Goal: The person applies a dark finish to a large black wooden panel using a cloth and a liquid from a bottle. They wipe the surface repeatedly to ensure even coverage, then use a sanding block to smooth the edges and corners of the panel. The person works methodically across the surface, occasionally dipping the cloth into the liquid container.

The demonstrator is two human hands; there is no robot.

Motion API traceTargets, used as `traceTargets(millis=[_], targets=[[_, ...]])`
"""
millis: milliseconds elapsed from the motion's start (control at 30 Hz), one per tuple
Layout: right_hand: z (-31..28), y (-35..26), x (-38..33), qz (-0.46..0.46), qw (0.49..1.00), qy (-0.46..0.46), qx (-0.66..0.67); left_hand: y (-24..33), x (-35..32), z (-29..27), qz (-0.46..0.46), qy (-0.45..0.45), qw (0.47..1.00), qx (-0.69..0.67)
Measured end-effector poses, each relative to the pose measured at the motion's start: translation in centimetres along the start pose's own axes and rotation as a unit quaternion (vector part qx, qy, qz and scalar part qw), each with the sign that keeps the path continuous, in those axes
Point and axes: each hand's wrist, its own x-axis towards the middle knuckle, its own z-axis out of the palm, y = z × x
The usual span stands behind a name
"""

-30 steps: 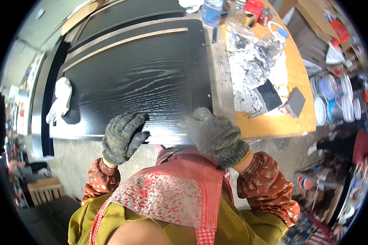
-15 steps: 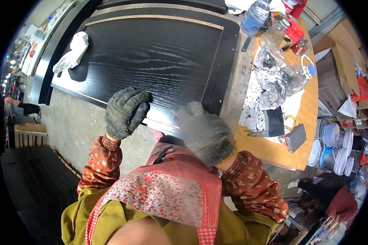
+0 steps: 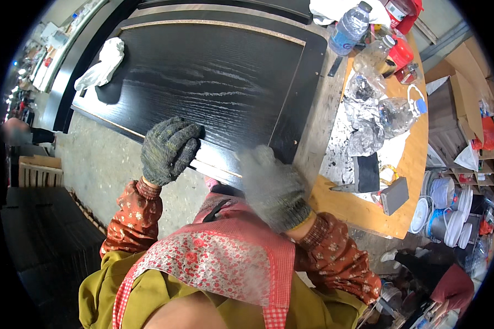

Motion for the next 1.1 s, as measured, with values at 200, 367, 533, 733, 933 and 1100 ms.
traceTargets(millis=[200, 367, 533, 733, 933, 1100], targets=[[0.0, -0.1, -0.2, 0.007, 1.000, -0.006, -0.010, 0.2, -0.2, 0.1, 0.000, 0.014, 1.000, 0.015], [0.4, -0.4, 1.1, -0.020, 0.999, -0.009, -0.032, 0.2, -0.1, 0.0, -0.003, -0.013, 1.000, 0.016], [-1.8, 1.2, -2.7, 0.040, 0.999, 0.003, 0.015, 0.0, -0.6, 0.3, -0.012, -0.012, 0.999, 0.029], [-1.9, 3.5, -6.9, 0.033, 0.996, 0.084, -0.015, 0.1, -0.2, 0.2, -0.017, -0.027, 0.999, 0.019], [-0.2, 3.4, -4.9, -0.030, 0.993, 0.093, -0.061, -0.1, -0.6, 0.0, -0.019, -0.005, 0.999, 0.035], [-0.8, 2.8, -4.9, 0.002, 0.997, 0.059, -0.040, 1.8, -0.2, 0.2, 0.044, -0.039, 0.997, 0.059]])
